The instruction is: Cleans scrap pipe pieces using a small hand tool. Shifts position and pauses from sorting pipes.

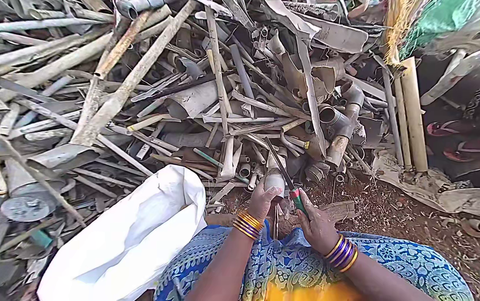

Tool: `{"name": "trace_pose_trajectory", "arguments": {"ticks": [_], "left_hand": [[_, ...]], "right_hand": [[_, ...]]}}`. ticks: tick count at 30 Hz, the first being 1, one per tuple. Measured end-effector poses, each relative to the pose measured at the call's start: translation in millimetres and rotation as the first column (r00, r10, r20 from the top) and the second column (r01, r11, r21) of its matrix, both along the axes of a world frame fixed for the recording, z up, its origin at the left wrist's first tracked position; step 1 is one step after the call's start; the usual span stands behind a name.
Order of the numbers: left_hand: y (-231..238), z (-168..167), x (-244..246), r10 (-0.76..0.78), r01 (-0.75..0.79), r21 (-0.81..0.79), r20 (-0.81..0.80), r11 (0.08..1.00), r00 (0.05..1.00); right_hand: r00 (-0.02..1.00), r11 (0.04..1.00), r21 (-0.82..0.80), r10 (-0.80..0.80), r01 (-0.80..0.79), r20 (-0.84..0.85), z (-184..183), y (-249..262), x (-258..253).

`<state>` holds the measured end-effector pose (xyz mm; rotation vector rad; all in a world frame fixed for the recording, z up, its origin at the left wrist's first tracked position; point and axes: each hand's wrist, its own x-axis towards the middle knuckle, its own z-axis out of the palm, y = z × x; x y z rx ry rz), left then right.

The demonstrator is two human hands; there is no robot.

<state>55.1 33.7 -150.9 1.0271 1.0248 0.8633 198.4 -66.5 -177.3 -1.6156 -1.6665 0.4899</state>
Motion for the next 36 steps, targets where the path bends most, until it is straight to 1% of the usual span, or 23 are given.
{"name": "trace_pose_trajectory", "arguments": {"ticks": [4,6,9,11,13,15,17,18,19,20,21,23,24,25,27,28,29,30,31,33,34,35,36], "left_hand": [[-4,5,-1,-0.092,0.119,0.124,-0.208,0.985,0.974],[-7,0,2,-0.074,0.112,0.15,-0.238,0.982,0.968],[-9,-3,8,0.075,-0.035,0.191,-0.207,0.981,0.975],[-2,0,7,0.201,-0.179,0.162,-0.133,0.97,0.97],[7,5,2,0.276,-0.259,0.147,-0.109,0.955,0.955],[3,6,2,0.235,-0.213,0.156,-0.144,0.965,0.961],[-10,5,5,0.071,-0.028,0.16,-0.27,0.987,0.96],[-14,2,9,0.028,0.022,0.159,-0.308,0.987,0.951],[-16,-1,12,0.031,0.016,0.152,-0.302,0.988,0.953],[-14,-2,12,0.082,-0.049,0.136,-0.254,0.99,0.964],[-6,-1,10,0.18,-0.164,0.102,-0.179,0.981,0.967],[15,5,1,0.377,-0.375,0.035,-0.071,0.926,0.924],[21,9,-3,0.4,-0.399,0.028,-0.052,0.916,0.915],[20,11,-5,0.375,-0.373,0.046,-0.066,0.927,0.925],[4,12,-2,0.192,-0.171,0.131,-0.172,0.977,0.966],[-4,8,3,0.108,-0.075,0.155,-0.217,0.985,0.97],[-8,3,7,0.082,-0.048,0.157,-0.222,0.986,0.972],[-7,0,9,0.119,-0.093,0.14,-0.196,0.986,0.973],[0,-1,8,0.203,-0.189,0.099,-0.151,0.977,0.968],[18,3,2,0.347,-0.346,0.029,-0.098,0.938,0.933],[20,6,0,0.354,-0.352,0.036,-0.1,0.935,0.93],[17,7,-1,0.319,-0.311,0.078,-0.13,0.947,0.939],[11,9,-2,0.248,-0.226,0.136,-0.176,0.965,0.953]], "right_hand": [[0.999,0.999,-0.031,-0.021,0.021,-0.029,4,1,0],[0.999,0.999,-0.043,-0.024,0.022,-0.04,6,3,2],[0.999,0.984,-0.177,-0.002,-0.007,-0.051,17,2,-1],[0.998,0.976,-0.213,0.036,-0.047,-0.053,20,-2,-6],[0.995,0.964,-0.25,0.075,-0.089,-0.063,22,-5,-9],[0.996,0.964,-0.252,0.068,-0.081,-0.057,20,-4,-8],[0.999,0.97,-0.243,0.02,-0.03,-0.043,19,3,-2],[0.999,0.964,-0.267,0.014,-0.023,-0.037,23,7,3],[0.999,0.959,-0.283,0.016,-0.025,-0.034,25,6,5],[0.999,0.954,-0.297,0.028,-0.038,-0.037,24,3,4],[0.997,0.947,-0.313,0.053,-0.067,-0.051,24,-1,-1],[0.989,0.922,-0.359,0.122,-0.146,-0.088,22,-12,-10],[0.986,0.921,-0.354,0.138,-0.164,-0.098,22,-15,-11],[0.986,0.927,-0.338,0.133,-0.161,-0.105,22,-16,-11],[0.993,0.962,-0.256,0.072,-0.096,-0.098,21,-9,-6],[0.995,0.966,-0.25,0.045,-0.067,-0.092,23,-5,-1],[0.995,0.958,-0.279,0.042,-0.064,-0.086,25,-3,3],[0.995,0.945,-0.318,0.057,-0.08,-0.08,26,-4,5],[0.993,0.928,-0.358,0.082,-0.108,-0.088,27,-7,2],[0.986,0.919,-0.361,0.121,-0.156,-0.118,23,-14,-7],[0.984,0.919,-0.358,0.126,-0.164,-0.125,23,-14,-8],[0.985,0.929,-0.336,0.116,-0.153,-0.126,23,-13,-7],[0.988,0.948,-0.294,0.093,-0.125,-0.12,21,-11,-6]]}}
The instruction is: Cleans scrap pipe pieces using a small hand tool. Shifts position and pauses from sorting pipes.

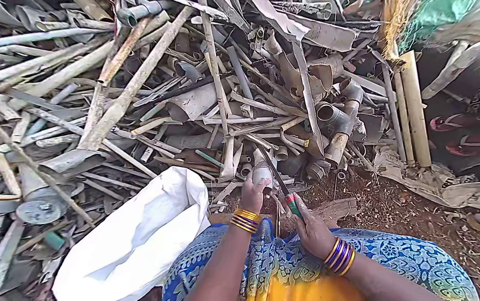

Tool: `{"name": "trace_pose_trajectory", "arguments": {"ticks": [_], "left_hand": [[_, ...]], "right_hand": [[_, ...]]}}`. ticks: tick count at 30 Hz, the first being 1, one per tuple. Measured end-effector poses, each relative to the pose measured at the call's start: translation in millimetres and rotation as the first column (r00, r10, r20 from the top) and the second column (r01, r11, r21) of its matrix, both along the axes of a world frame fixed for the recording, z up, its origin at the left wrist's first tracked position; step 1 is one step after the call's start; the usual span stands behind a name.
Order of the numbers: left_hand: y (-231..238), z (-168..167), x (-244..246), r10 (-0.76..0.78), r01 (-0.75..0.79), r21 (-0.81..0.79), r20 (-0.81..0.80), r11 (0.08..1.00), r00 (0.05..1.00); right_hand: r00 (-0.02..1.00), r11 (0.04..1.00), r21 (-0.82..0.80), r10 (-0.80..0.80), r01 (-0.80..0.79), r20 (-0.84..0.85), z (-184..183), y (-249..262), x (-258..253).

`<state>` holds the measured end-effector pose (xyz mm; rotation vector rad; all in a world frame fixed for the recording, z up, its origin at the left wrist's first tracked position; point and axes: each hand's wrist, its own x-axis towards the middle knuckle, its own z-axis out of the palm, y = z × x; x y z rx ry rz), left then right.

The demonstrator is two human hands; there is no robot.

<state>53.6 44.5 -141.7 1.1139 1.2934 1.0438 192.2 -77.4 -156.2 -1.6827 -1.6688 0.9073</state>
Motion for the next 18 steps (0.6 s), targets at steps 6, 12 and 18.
{"name": "trace_pose_trajectory", "arguments": {"ticks": [6,12,18], "left_hand": [[8,-5,3,0.113,-0.108,-0.053,0.09,0.993,0.99],[-10,-15,10,-0.159,0.178,-0.101,0.172,0.979,0.972],[-33,-36,18,-0.189,0.294,-0.132,0.515,0.947,0.836]], "right_hand": [[0.999,0.994,-0.097,0.042,-0.042,-0.005,3,-4,-2],[0.967,0.993,0.008,-0.111,0.116,-0.23,-10,18,15],[0.702,0.918,-0.182,-0.387,0.352,-0.598,-19,21,12]]}}
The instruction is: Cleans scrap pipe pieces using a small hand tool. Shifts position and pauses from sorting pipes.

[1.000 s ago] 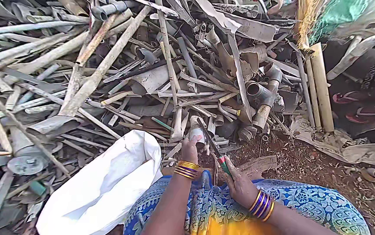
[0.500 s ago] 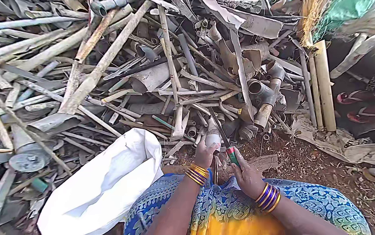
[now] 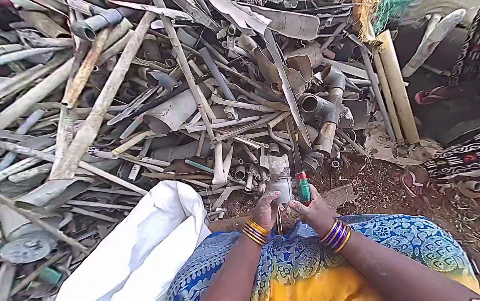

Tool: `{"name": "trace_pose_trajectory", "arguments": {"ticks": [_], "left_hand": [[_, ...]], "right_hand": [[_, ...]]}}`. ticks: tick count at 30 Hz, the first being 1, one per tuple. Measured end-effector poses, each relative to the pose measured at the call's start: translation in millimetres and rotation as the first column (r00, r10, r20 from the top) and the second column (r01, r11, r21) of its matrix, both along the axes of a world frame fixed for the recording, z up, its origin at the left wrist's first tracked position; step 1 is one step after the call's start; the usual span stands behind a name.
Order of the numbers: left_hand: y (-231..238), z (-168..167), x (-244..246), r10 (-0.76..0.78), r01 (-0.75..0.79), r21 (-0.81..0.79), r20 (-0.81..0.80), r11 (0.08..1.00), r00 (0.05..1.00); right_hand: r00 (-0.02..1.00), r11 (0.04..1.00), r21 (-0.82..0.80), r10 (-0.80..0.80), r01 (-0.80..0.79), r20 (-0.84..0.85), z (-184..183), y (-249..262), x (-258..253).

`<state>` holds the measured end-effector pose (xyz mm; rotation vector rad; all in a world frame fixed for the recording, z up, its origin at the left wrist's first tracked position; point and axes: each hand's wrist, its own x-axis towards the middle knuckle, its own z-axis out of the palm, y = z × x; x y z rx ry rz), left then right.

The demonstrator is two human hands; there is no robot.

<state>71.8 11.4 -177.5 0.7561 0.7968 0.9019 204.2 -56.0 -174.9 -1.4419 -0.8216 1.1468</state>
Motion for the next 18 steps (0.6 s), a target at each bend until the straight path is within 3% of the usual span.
{"name": "trace_pose_trajectory", "arguments": {"ticks": [4,7,10,12,15,18], "left_hand": [[-14,2,10,-0.056,0.055,-0.028,-0.05,0.998,0.997],[-3,7,8,-0.052,0.113,0.19,-0.299,0.975,0.953],[2,7,5,0.147,0.16,0.418,-0.612,0.894,0.777],[1,10,4,0.218,0.243,0.485,-0.712,0.84,0.668],[-2,11,5,0.39,0.271,0.591,-0.748,0.76,0.537],[7,17,5,0.361,0.183,0.501,-0.79,0.846,0.496]], "right_hand": [[1.0,0.999,-0.051,-0.009,0.01,0.026,-1,6,3],[0.99,0.996,-0.091,-0.004,0.017,0.144,4,6,2],[0.961,0.992,-0.127,0.017,0.019,0.276,4,6,1],[0.955,0.988,-0.153,0.034,0.012,0.295,5,7,2],[0.977,0.99,-0.144,0.023,0.008,0.214,4,7,3],[1.0,0.995,-0.093,0.028,-0.029,-0.008,2,7,4]]}}
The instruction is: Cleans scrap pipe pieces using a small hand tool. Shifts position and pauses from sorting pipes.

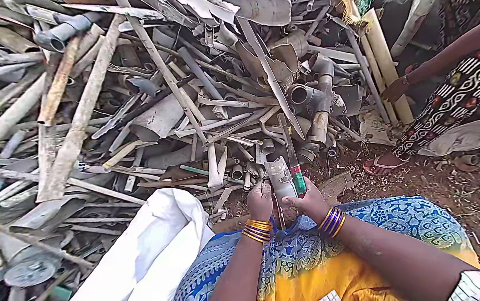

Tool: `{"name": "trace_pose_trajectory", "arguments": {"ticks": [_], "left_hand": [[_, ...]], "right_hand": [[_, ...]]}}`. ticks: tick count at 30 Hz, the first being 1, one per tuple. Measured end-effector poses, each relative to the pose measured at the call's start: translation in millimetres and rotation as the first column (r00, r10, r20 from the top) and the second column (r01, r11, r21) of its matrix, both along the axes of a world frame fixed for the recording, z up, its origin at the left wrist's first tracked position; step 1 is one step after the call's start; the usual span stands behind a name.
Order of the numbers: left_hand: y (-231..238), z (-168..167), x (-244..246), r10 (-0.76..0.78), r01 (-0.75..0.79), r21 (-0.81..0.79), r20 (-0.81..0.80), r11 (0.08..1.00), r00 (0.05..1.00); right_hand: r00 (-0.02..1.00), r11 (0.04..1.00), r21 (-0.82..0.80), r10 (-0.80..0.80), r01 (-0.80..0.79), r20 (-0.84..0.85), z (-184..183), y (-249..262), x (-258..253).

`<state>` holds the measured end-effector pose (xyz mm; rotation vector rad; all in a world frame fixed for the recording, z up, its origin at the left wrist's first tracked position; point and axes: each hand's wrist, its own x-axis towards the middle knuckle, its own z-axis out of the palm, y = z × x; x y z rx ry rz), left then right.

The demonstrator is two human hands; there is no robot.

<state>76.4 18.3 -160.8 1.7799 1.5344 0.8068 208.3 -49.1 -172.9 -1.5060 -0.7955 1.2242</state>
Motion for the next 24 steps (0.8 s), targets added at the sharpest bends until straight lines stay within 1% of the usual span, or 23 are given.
{"name": "trace_pose_trajectory", "arguments": {"ticks": [1,3,4,6,8,9,11,14,16,18,19,20,21,22,23,24], "left_hand": [[7,0,-3,0.047,-0.042,-0.087,0.051,0.995,0.998],[25,-1,-12,0.164,-0.117,-0.211,0.222,0.97,0.961],[32,0,-17,0.195,-0.118,-0.24,0.328,0.964,0.924],[41,7,-28,0.19,-0.077,-0.24,0.493,0.968,0.849],[45,14,-35,0.19,-0.069,-0.223,0.583,0.972,0.79],[45,15,-40,0.173,-0.066,-0.196,0.597,0.978,0.783],[45,19,-45,0.145,-0.09,-0.124,0.576,0.988,0.804],[38,25,-41,0.181,-0.202,-0.022,0.54,0.979,0.822],[36,22,-40,0.179,-0.237,0.045,0.526,0.97,0.832],[35,22,-38,0.229,-0.313,0.071,0.535,0.947,0.813],[37,25,-41,0.29,-0.397,0.066,0.576,0.915,0.764],[44,33,-51,0.362,-0.504,0.045,0.64,0.863,0.678],[53,44,-72,0.415,-0.602,0.014,0.712,0.798,0.567],[63,55,-100,0.436,-0.684,0.01,0.764,0.729,0.476],[73,61,-125,0.414,-0.725,0.013,0.814,0.688,0.407],[76,67,-139,0.428,-0.753,0.026,0.81,0.657,0.402]], "right_hand": [[0.998,0.999,0.023,0.028,-0.027,-0.061,0,-1,0],[0.981,0.989,0.051,0.147,-0.141,-0.13,4,-3,2],[0.963,0.971,0.045,0.24,-0.236,-0.123,6,-4,4],[0.918,0.92,0.012,0.392,-0.392,-0.054,10,-3,8],[0.892,0.892,-0.027,0.452,-0.451,0.033,12,-1,11],[0.879,0.883,-0.045,0.47,-0.467,0.084,14,0,13],[0.845,0.871,-0.088,0.49,-0.483,0.216,23,3,18],[0.761,0.859,-0.213,0.512,-0.465,0.398,43,5,20],[0.743,0.857,-0.269,0.515,-0.439,0.428,48,5,18],[0.733,0.854,-0.316,0.518,-0.413,0.442,47,6,17],[0.723,0.847,-0.348,0.526,-0.401,0.448,45,6,19],[0.704,0.836,-0.391,0.54,-0.385,0.461,41,6,23],[0.684,0.822,-0.438,0.555,-0.364,0.473,33,5,29],[0.688,0.814,-0.471,0.557,-0.34,0.465,25,4,33],[0.713,0.816,-0.482,0.541,-0.318,0.445,18,3,36],[0.744,0.829,-0.476,0.512,-0.295,0.43,14,3,39]]}}
